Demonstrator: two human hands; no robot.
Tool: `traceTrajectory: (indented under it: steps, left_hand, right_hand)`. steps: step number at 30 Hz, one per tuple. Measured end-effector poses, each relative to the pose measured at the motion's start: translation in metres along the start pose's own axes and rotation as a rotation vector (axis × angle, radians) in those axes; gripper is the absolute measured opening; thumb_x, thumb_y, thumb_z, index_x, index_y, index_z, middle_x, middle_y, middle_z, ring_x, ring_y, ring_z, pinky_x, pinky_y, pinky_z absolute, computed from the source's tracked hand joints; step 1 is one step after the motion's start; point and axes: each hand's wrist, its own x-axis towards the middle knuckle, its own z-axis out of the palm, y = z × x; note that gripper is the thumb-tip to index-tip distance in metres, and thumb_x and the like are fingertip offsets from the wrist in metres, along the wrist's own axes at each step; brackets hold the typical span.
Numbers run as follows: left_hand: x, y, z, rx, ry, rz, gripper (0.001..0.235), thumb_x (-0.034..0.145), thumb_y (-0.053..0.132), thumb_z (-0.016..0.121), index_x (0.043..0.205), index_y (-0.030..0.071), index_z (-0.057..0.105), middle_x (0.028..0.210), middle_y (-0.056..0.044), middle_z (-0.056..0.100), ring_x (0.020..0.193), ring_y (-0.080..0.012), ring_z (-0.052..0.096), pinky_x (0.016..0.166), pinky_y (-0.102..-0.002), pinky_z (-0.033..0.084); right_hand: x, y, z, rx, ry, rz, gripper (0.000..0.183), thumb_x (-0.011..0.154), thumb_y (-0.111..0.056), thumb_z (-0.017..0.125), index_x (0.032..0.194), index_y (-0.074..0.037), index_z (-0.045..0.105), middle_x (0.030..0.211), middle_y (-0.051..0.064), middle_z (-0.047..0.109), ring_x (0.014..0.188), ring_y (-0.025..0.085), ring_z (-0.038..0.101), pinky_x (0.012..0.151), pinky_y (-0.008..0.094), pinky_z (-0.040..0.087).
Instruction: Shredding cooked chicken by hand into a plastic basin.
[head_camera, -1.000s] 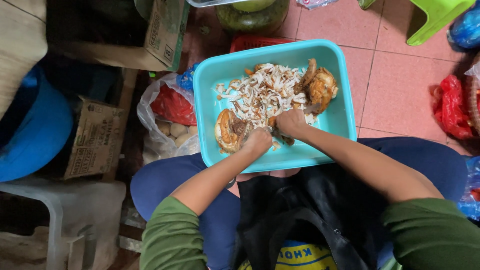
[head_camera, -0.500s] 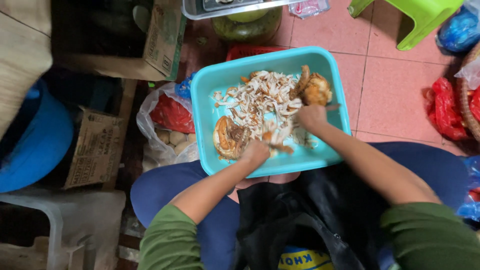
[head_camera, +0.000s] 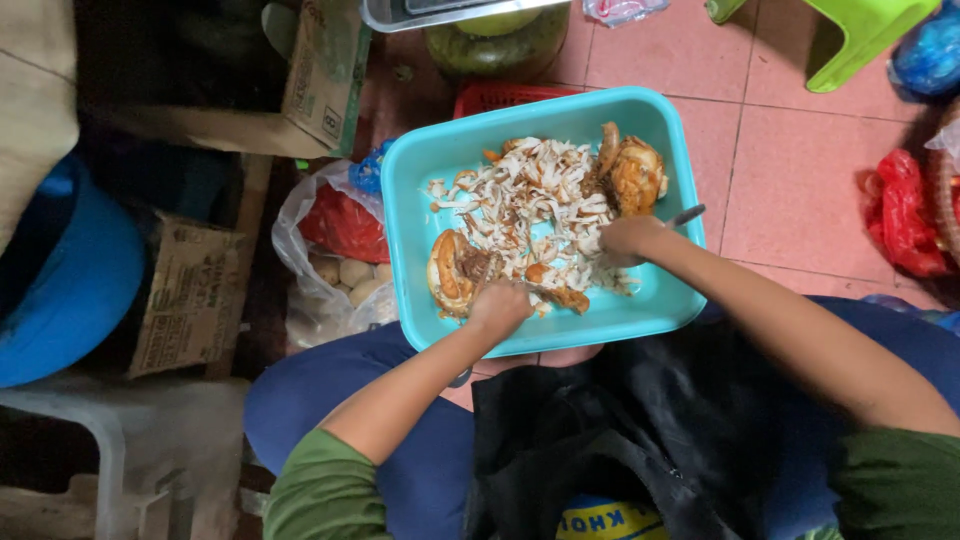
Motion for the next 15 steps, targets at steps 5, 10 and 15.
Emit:
traceTrajectory:
  steps: [5, 10, 15]
  left_hand:
    - [0.003, 0.004, -0.007, 0.014, 0.031, -0.058, 0.012, 0.076, 0.001, 0.059, 0.069, 0.002, 0.068, 0.061, -0.013, 0.053, 0.053, -0.0331, 0.058, 0.037, -0.049, 0.042]
    - [0.004, 0.001, -0.019, 0.045, 0.079, -0.078, 0.011, 0.073, 0.001, 0.060, 0.066, 0.001, 0.068, 0.060, -0.014, 0.052, 0.052, -0.0334, 0.056, 0.038, -0.048, 0.041]
    - [0.003, 0.001, -0.019, 0.058, 0.117, -0.061, 0.009, 0.070, -0.002, 0.060, 0.066, -0.001, 0.068, 0.059, -0.016, 0.051, 0.050, -0.0347, 0.055, 0.037, -0.048, 0.041]
  right_hand:
    - [-0.047, 0.025, -0.027, -0.009, -0.078, -0.036, 0.029, 0.090, -0.035, 0.063, 0.110, -0.022, 0.078, 0.081, 0.004, 0.081, 0.094, 0.027, 0.079, 0.088, 0.047, 0.059]
    - [-0.035, 0.051, 0.005, -0.081, 0.046, 0.152, 0.047, 0.090, -0.053, 0.054, 0.110, -0.020, 0.080, 0.108, 0.012, 0.081, 0.107, 0.035, 0.076, 0.085, 0.056, 0.059]
    - [-0.088, 0.019, -0.019, -0.057, 0.248, 0.170, 0.059, 0.090, -0.070, 0.051, 0.100, -0.021, 0.081, 0.101, 0.015, 0.081, 0.107, 0.035, 0.076, 0.089, 0.048, 0.060]
